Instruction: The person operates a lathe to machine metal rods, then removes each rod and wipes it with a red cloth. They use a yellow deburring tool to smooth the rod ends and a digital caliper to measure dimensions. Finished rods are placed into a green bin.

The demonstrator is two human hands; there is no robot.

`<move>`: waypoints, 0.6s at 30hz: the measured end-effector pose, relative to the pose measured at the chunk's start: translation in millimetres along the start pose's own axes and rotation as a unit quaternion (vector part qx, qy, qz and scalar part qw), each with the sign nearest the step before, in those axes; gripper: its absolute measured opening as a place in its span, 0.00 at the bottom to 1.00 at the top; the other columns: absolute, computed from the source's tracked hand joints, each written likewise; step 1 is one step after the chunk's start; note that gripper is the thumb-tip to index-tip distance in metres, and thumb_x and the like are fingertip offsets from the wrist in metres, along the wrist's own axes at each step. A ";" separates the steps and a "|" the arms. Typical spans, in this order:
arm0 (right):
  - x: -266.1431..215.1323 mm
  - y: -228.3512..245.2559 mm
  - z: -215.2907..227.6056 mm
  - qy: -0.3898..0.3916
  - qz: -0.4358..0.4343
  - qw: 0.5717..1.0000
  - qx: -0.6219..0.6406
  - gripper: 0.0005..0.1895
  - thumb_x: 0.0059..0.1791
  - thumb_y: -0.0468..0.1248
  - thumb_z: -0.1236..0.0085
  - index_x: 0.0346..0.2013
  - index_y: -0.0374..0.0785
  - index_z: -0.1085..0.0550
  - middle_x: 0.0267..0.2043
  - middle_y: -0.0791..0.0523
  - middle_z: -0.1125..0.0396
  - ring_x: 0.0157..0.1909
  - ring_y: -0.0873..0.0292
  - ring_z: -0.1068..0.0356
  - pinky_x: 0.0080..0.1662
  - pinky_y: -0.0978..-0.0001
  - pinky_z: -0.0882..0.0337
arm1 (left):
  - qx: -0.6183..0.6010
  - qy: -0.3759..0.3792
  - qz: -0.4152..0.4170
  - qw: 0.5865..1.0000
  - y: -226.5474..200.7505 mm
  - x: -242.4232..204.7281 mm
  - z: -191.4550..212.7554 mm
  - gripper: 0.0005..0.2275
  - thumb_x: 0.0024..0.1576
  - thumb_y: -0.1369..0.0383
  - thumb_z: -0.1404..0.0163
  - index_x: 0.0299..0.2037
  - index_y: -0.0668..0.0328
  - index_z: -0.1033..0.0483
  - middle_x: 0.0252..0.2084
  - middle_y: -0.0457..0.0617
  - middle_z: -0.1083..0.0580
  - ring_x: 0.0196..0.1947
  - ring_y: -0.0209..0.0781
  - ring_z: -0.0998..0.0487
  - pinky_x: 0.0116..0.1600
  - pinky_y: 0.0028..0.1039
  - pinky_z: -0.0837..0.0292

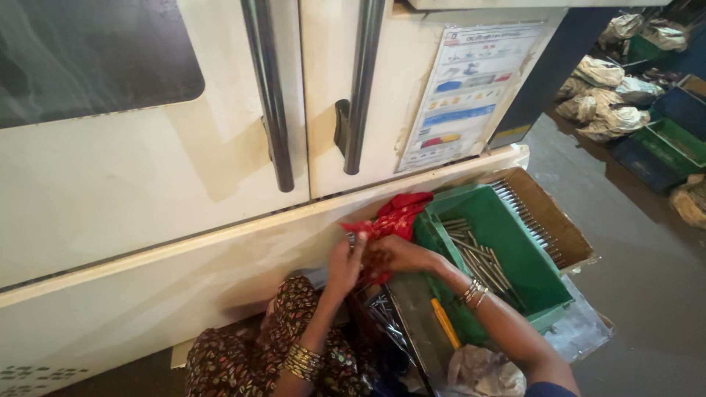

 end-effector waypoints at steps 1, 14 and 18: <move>-0.9 1.9 2.3 0.006 -0.035 0.999 -0.038 0.19 0.45 0.25 0.43 0.50 0.41 0.24 0.44 0.57 0.23 0.46 0.59 0.21 0.50 0.69 0.23 | -0.010 -0.022 -0.004 1.000 -1.7 0.3 6.0 0.23 0.64 0.50 0.61 0.55 0.59 0.23 0.39 0.59 0.21 0.39 0.50 0.21 0.47 0.36 0.30; -32.5 74.9 62.0 -0.430 0.142 0.809 -0.374 0.21 0.49 0.36 0.39 0.56 0.38 0.28 0.67 0.42 0.43 0.66 0.36 0.42 0.65 0.46 0.40 | -0.072 -0.095 -0.045 0.992 -14.0 6.0 43.1 0.19 0.68 0.55 0.59 0.39 0.66 0.27 0.30 0.49 0.21 0.32 0.38 0.22 0.39 0.29 0.28; -20.6 52.3 52.2 -0.346 0.128 0.837 -0.404 0.18 0.46 0.39 0.36 0.51 0.45 0.25 0.61 0.45 0.38 0.61 0.37 0.41 0.62 0.46 0.40 | -0.038 -0.100 -0.027 0.994 -26.7 1.6 51.3 0.19 0.69 0.55 0.60 0.39 0.64 0.25 0.24 0.45 0.27 0.24 0.34 0.29 0.31 0.28 0.34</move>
Point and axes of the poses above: each hand's wrist, its own x-axis towards the middle knuckle, its own z-axis out of the back of the hand, y = z × x, the point moved 5 cm from there along x, towards the middle knuckle
